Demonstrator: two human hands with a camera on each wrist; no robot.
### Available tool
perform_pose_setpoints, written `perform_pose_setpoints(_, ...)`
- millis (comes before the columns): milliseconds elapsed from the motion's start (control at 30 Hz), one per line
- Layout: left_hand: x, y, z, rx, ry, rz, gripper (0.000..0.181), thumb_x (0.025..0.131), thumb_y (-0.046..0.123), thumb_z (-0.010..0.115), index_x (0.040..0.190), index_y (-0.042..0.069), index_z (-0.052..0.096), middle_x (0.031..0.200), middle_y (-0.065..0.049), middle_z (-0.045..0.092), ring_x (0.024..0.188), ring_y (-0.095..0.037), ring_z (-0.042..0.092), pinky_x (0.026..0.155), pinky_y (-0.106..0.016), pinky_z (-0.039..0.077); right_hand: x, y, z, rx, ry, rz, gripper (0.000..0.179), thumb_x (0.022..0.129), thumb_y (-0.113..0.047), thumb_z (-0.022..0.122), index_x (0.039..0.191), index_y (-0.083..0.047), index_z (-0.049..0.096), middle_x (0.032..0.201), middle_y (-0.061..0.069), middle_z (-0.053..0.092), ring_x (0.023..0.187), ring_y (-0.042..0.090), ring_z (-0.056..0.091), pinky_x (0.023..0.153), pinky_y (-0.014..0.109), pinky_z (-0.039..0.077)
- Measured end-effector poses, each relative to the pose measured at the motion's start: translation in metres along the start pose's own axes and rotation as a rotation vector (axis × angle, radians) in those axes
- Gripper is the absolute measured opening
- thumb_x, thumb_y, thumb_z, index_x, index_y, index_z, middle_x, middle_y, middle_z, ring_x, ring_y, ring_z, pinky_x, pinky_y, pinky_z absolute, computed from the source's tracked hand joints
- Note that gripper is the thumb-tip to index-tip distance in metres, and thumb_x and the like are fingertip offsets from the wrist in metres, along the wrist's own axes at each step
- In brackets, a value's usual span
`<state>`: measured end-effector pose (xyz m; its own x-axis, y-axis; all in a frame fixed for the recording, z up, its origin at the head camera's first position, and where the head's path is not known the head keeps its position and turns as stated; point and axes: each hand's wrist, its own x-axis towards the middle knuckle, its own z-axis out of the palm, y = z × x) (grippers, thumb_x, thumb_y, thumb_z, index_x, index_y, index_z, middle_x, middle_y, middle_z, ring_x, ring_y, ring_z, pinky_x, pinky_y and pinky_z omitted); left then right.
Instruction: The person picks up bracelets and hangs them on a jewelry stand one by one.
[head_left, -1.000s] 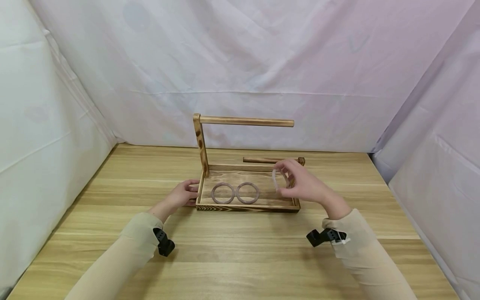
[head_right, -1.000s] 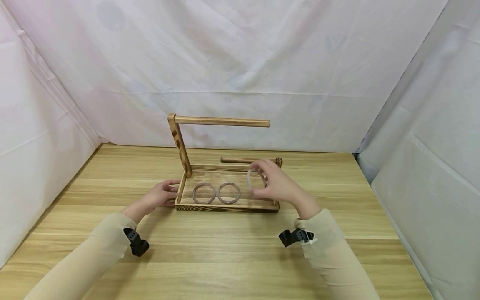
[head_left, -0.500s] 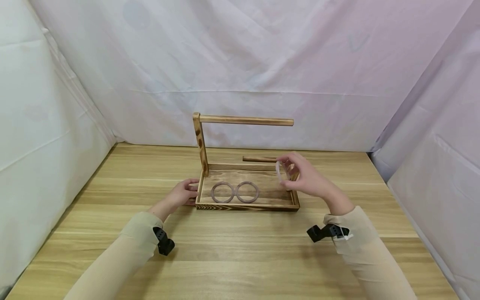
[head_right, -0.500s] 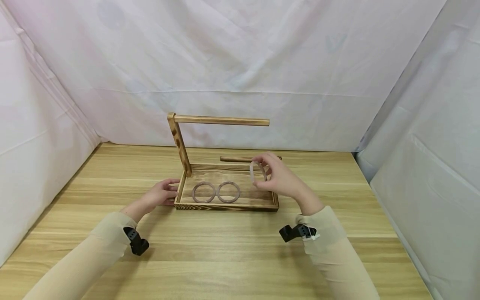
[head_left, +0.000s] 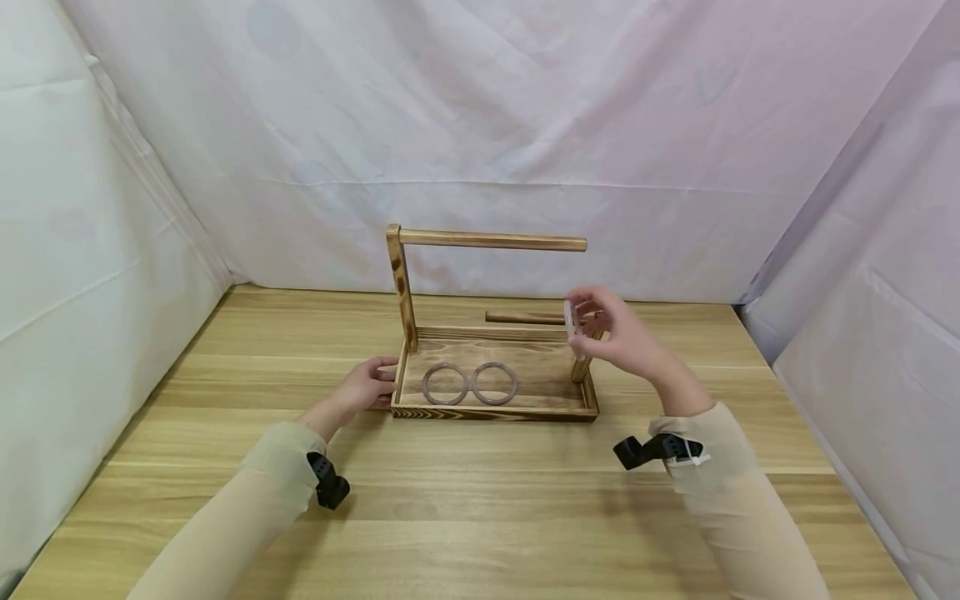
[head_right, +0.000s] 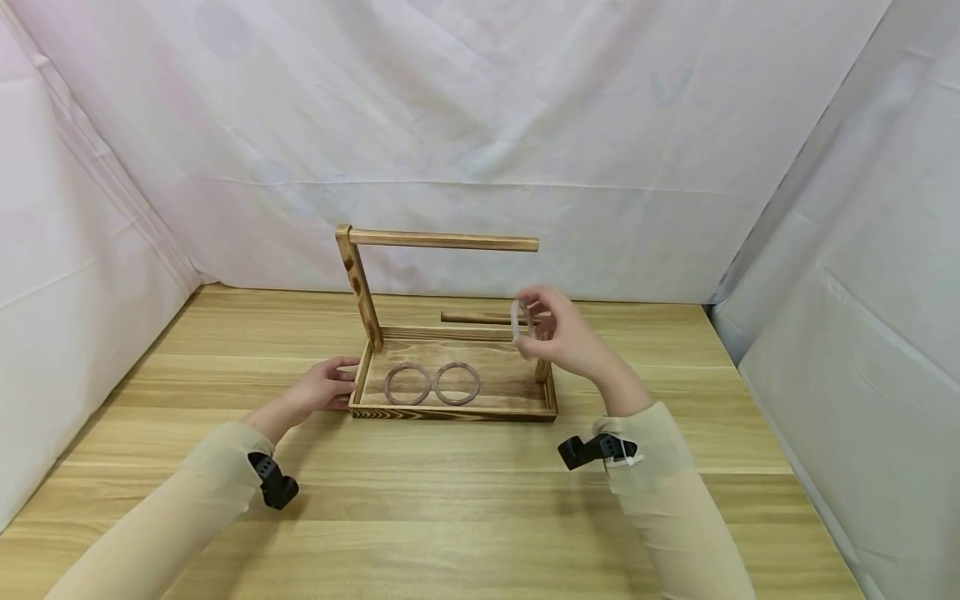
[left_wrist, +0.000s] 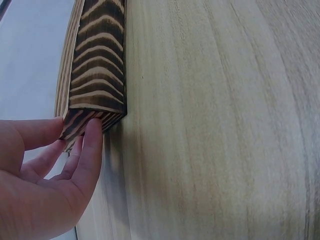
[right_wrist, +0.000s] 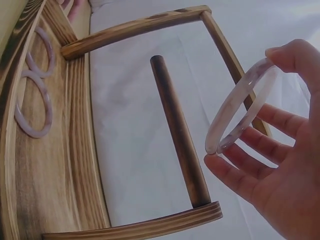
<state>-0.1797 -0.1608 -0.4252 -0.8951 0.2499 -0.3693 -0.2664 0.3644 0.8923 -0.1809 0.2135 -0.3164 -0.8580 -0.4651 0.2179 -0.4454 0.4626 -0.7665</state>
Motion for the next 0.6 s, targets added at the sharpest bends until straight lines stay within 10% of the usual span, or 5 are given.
perform_pose_setpoints(600,-0.001,0.000,0.000,-0.004,0.003,-0.003,0.050,0.095,-0.002,0.043,0.142,-0.006,0.028,0.132,-0.033,0.045,0.105,-0.029,0.060,0.080,-0.036,0.054,0.005,0.003,-0.015,0.114,0.098,0.042,0.050,0.085,0.004,0.058,0.131,0.006,0.039,0.123,0.015,0.043,0.106,0.008,0.045,0.086,0.015,0.044)
